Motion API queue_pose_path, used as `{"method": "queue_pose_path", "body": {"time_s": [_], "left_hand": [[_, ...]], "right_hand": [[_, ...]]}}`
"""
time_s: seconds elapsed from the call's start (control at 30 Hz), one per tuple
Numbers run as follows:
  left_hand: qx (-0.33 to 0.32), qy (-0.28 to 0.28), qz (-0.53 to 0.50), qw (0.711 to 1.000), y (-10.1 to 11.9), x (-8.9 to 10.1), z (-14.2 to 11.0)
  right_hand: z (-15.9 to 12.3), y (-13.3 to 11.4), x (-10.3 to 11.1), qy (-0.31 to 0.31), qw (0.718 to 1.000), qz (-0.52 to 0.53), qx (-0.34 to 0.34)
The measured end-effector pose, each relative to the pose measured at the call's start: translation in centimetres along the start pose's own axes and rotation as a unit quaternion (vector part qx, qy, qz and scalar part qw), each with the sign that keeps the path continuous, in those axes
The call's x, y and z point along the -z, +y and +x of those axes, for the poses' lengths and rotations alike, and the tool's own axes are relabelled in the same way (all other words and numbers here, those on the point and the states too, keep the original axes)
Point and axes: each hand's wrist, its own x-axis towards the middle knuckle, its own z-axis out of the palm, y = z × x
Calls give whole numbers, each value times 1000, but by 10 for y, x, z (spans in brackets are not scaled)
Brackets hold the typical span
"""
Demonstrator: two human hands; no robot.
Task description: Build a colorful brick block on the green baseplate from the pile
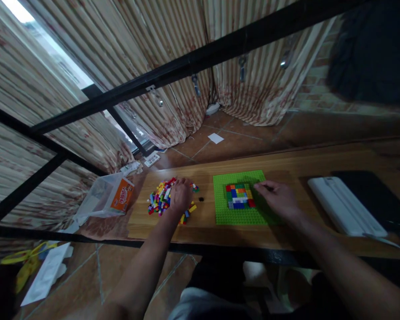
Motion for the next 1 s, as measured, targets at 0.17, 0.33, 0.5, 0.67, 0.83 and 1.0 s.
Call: {"method": "queue_pose_path", "body": {"time_s": [0.17, 0.33, 0.5, 0.67, 0.83, 1.0], "left_hand": [[-3, 36, -261, 965, 41, -3, -36], [60, -47, -486, 870, 78, -27, -65], [117, -65, -558, 819, 88, -37, -63], [152, -81, -603, 779, 95, -38, -56], [208, -83, -613, 758, 103, -39, -52], [225, -76, -569, 787, 104, -45, -46]], "right_hand": [[0, -2, -1, 10, 1000, 15, 1], [-1, -1, -1, 10, 1000, 11, 9], [-2, -3, 1, 11, 1000, 17, 14], [-2, -7, 3, 16, 1000, 7, 10], [-2, -4, 2, 16, 999, -2, 40], [-1, -3, 0, 12, 999, -3, 45]]}}
